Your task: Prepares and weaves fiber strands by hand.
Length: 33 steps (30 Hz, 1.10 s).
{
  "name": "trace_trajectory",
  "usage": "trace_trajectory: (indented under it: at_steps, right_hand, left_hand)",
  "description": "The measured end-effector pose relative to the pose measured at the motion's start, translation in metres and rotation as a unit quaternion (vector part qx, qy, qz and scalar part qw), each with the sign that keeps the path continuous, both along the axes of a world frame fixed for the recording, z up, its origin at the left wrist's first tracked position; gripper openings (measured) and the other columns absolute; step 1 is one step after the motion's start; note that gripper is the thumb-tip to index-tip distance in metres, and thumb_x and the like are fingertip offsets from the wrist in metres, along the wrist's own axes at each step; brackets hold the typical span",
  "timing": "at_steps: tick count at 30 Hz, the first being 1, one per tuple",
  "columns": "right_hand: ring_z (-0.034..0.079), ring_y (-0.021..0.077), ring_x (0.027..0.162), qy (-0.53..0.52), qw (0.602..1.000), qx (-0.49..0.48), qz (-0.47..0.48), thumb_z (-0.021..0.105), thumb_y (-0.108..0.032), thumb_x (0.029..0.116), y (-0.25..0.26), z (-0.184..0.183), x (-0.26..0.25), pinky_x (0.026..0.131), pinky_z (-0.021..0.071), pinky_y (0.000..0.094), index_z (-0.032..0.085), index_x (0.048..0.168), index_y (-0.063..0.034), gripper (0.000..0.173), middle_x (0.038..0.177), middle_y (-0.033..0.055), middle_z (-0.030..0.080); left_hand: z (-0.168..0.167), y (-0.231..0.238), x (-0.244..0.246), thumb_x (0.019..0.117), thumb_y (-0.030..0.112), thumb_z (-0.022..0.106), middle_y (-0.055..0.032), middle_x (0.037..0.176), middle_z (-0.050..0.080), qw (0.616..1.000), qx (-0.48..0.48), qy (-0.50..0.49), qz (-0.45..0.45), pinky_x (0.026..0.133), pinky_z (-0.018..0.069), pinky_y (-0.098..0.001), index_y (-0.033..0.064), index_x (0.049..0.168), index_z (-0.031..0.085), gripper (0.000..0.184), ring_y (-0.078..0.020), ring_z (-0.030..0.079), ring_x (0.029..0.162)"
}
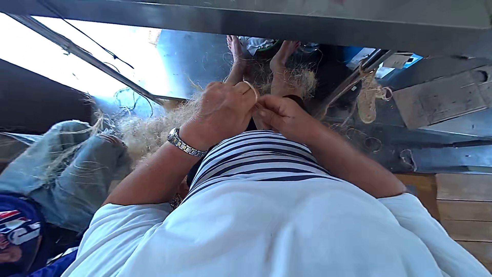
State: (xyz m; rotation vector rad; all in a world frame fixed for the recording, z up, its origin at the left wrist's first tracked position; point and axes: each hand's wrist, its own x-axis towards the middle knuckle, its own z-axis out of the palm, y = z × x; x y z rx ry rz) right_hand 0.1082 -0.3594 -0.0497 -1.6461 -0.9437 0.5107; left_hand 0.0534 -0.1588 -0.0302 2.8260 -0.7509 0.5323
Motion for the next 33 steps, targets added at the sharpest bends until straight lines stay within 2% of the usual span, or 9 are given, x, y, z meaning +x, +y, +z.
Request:
trace_trajectory:
  at_steps: [6,8,11,14,16,19,23,27,33]
  right_hand:
    - [0.038,-0.0062,0.050,0.179,0.982,0.024,-0.046,0.047,-0.009,0.1056,-0.020,-0.022,0.001,0.047,0.0329,0.0114,0.065,0.087,-0.0108,0.026,0.061,-0.0143,0.048]
    - [0.039,-0.0069,0.050,0.167,0.985,0.019,-0.048,0.049,-0.009,0.1047,-0.023,-0.025,0.004,0.047,0.0333,0.0109,0.065,0.084,-0.0114,0.027,0.061,-0.0142,0.050]
    - [0.037,-0.0069,0.049,0.150,0.986,0.010,-0.067,0.050,-0.007,0.1037,-0.034,-0.029,0.016,0.047,0.0322,0.0110,0.062,0.080,-0.0132,0.027,0.060,-0.0148,0.048]
    - [0.036,-0.0065,0.048,0.138,0.985,-0.004,-0.104,0.051,-0.007,0.1033,-0.053,-0.031,0.028,0.047,0.0311,0.0113,0.062,0.080,-0.0146,0.027,0.059,-0.0152,0.047]
    - [0.036,-0.0065,0.048,0.118,0.982,-0.020,-0.143,0.051,-0.007,0.1032,-0.064,-0.028,0.032,0.047,0.0318,0.0116,0.061,0.079,-0.0145,0.027,0.059,-0.0151,0.046]
    - [0.038,-0.0057,0.050,0.077,0.972,-0.037,-0.220,0.052,-0.009,0.1040,-0.070,-0.019,0.033,0.049,0.0336,0.0119,0.060,0.080,-0.0128,0.026,0.062,-0.0131,0.048]
    - [0.047,-0.0055,0.062,-0.052,0.963,-0.015,-0.265,0.054,-0.011,0.1030,-0.054,-0.008,0.021,0.061,0.0415,0.0145,0.065,0.084,-0.0066,0.022,0.069,-0.0100,0.054]
    - [0.054,0.0013,0.066,-0.148,0.960,-0.015,-0.235,0.053,-0.016,0.1041,-0.020,-0.007,-0.001,0.063,0.0465,0.0219,0.067,0.088,-0.0015,0.026,0.074,-0.0011,0.060]
    - [0.062,-0.0009,0.073,-0.127,0.977,0.017,-0.169,0.054,-0.013,0.1035,-0.008,-0.025,-0.011,0.071,0.0519,0.0191,0.069,0.088,0.0006,0.025,0.078,0.0013,0.067]
  left_hand:
    - [-0.028,0.027,0.002,0.1063,0.015,0.039,-0.0103,0.113,0.070,0.943,-0.286,0.162,-0.050,0.089,0.0514,-0.0345,0.0027,0.122,0.069,0.036,-0.0133,0.065,0.100]
    - [-0.033,0.029,0.002,0.1037,0.011,0.036,0.0026,0.123,0.067,0.835,-0.477,0.259,-0.088,0.065,0.0420,-0.0135,0.0088,0.126,0.066,0.038,0.0064,0.051,0.074]
    - [-0.026,0.049,-0.009,0.1034,0.020,0.041,0.0067,0.107,0.074,0.674,-0.606,0.394,-0.154,0.051,0.0375,-0.0137,0.0163,0.110,0.074,0.034,0.0055,0.048,0.058]
    - [-0.015,0.087,-0.016,0.0996,0.017,0.043,0.0130,0.072,0.059,0.808,-0.411,0.421,0.005,0.057,0.0427,-0.0151,0.0206,0.090,0.068,0.027,0.0043,0.051,0.062]
    - [-0.009,0.117,-0.013,0.1042,0.017,0.050,-0.0095,0.091,0.063,0.881,-0.248,0.352,0.194,0.074,0.0481,-0.0440,0.0041,0.101,0.067,0.021,-0.0188,0.058,0.083]
    - [0.002,0.142,-0.018,0.1075,0.025,0.042,-0.0388,0.133,0.055,0.887,-0.145,0.202,0.389,0.095,0.0289,-0.0849,-0.0025,0.133,0.059,0.042,-0.0630,0.048,0.125]
    - [0.015,0.070,-0.031,0.1070,0.018,0.044,-0.0286,0.118,0.065,0.944,-0.186,0.166,0.219,0.094,0.0460,-0.0691,-0.0034,0.119,0.067,0.033,-0.0467,0.062,0.112]
    - [-0.026,-0.011,-0.009,0.1089,0.029,0.035,-0.0107,0.133,0.065,0.883,-0.348,0.315,-0.013,0.107,0.0484,-0.0442,0.0050,0.135,0.064,0.045,-0.0185,0.062,0.123]
    - [-0.030,-0.050,0.007,0.1079,0.014,0.028,-0.0007,0.112,0.067,0.684,-0.654,0.321,-0.018,0.090,0.0520,-0.0252,0.0029,0.120,0.062,0.037,-0.0048,0.062,0.100]
